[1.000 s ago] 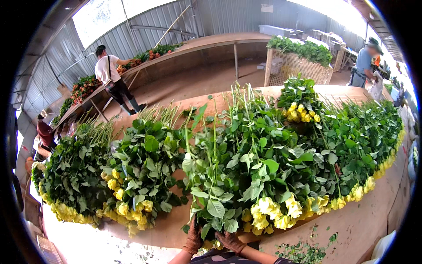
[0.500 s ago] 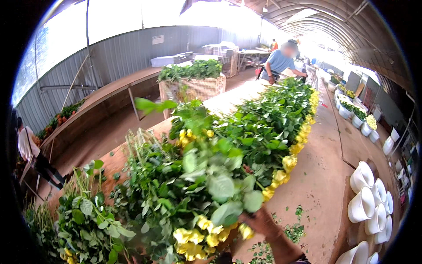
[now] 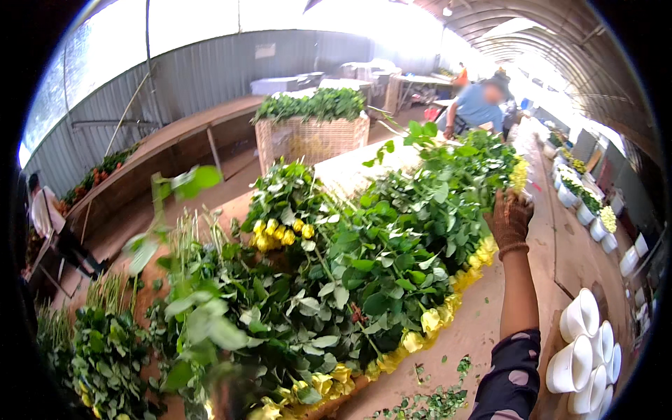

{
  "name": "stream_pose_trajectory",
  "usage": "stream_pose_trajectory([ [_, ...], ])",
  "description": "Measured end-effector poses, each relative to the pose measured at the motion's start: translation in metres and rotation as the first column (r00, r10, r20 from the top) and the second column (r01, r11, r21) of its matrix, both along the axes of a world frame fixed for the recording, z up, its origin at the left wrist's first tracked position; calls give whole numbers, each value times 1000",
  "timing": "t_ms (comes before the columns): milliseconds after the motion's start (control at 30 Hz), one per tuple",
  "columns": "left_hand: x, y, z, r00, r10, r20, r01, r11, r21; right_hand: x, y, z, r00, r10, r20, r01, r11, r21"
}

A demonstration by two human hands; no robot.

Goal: The person repeatedly picks up yellow roses from a large pile on a table, removes leaves from the stems by hand, and places the trimmed stems back on the table. The process is continuous and repetitive throughout the clip.

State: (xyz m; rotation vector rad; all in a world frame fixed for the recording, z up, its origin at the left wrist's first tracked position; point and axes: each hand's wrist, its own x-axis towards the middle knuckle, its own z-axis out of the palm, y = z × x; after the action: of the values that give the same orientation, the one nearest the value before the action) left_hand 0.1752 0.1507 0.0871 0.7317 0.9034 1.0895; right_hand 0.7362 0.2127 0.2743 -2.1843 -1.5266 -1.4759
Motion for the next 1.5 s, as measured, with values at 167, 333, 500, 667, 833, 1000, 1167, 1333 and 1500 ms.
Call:
stream_pose_trajectory([
  [167, 112, 46, 26, 994, 83, 64, -91, 987, 136, -194, 21, -75, 293, 525, -799, -745, 649, 154],
  [333, 154, 56, -3, 556, 291, -778, 365, 756, 543, -286, -41, -138, -497, -94, -863, -753, 540, 375],
  [500, 124, 59, 10, 692, 136, -709, 311, 830, 463, -267, -56, -166, -809, 35, -586, -344, 781, 522],
  [667, 73, 48, 61, 730, 206, -652, 281, 779, 560, -234, -55, -184, -572, 195, -796, -379, 798, 468],
  [833, -6, 67, 9, 728, 379, -571, 26, 817, 576, -248, -39, -176, -719, 224, -658, -254, 796, 549],
  [1000, -29, 30, 62, 751, 538, -382, -265, 776, 573, -277, 53, -136, -874, 198, -443, -176, 721, 670],
  [1167, -82, 4, 40, 319, 781, -537, -246, 615, 749, -288, 251, -149, -848, 141, -511, -334, 606, 722],
  [1333, -186, -52, 44, -296, 467, -833, -106, 851, 514, -316, 284, -138, -527, 290, -799, -360, 775, 519],
  [1500, -385, -88, 34, -747, 286, -600, -199, 765, 612, -401, 204, -93, -789, 88, -609, -536, 386, 751],
])
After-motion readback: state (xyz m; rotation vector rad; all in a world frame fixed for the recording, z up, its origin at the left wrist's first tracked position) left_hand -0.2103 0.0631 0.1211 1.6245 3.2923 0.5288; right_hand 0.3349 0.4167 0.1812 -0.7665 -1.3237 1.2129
